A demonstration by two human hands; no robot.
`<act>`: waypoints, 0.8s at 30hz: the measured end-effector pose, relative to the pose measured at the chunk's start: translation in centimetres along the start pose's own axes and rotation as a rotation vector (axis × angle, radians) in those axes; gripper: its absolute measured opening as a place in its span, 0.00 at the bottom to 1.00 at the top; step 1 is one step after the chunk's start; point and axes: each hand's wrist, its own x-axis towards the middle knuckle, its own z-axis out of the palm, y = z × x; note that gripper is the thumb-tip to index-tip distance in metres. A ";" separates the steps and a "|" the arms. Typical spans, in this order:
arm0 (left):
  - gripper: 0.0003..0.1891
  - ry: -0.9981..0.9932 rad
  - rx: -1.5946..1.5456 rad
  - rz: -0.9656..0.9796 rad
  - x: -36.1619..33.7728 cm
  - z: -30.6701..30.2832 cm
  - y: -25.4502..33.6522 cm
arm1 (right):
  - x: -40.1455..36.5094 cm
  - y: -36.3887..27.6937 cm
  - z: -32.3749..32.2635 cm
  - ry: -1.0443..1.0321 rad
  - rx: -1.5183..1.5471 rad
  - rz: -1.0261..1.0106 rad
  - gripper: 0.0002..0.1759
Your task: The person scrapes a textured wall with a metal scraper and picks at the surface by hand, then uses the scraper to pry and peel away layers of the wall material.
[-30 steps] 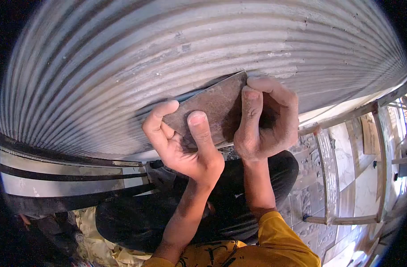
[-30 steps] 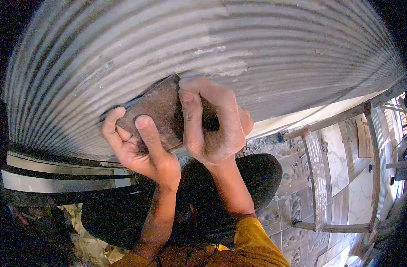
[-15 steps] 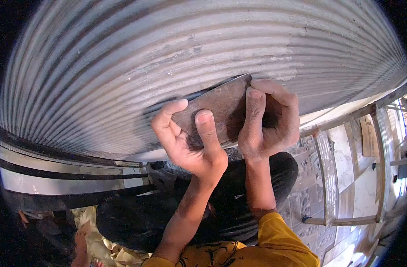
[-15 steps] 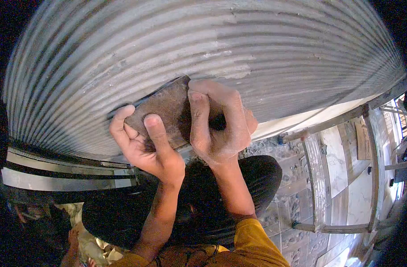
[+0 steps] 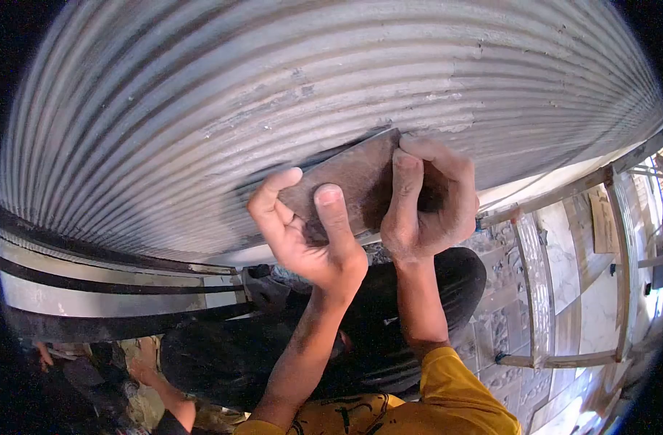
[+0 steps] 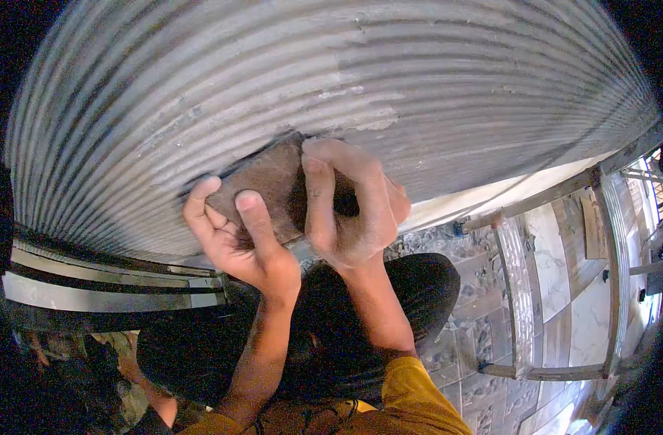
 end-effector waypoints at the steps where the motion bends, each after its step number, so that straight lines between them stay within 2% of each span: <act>1: 0.17 -0.019 -0.017 -0.012 -0.1 0.0 0.0 | -0.2 0.0 -0.1 0.011 -0.014 0.042 0.05; 9: 0.18 0.012 0.002 -0.020 0.1 0.4 0.5 | 0.5 -0.2 -0.2 -0.036 -0.013 0.029 0.07; 12: 0.17 -0.005 -0.004 -0.041 0.1 0.4 0.6 | 1.3 -0.1 0.0 -0.054 -0.009 -0.069 0.06; 14: 0.17 0.000 0.008 -0.005 0.1 0.5 0.6 | 1.8 0.0 -0.3 -0.119 -0.075 -0.120 0.18; 15: 0.17 0.000 0.008 -0.006 0.1 0.5 0.5 | 1.9 -0.1 -0.5 -0.119 -0.075 -0.119 0.18; 17: 0.17 0.001 0.032 0.004 0.1 0.4 0.3 | 2.0 -0.6 -0.9 -0.217 -0.130 -0.098 0.08; 21: 0.17 0.016 0.002 -0.028 0.1 0.5 0.6 | 2.1 -0.7 -0.8 -0.215 -0.100 -0.096 0.11; 24: 0.17 0.032 0.014 0.021 -0.1 0.0 -0.2 | 1.9 -0.9 -1.1 -0.225 -0.081 -0.132 0.11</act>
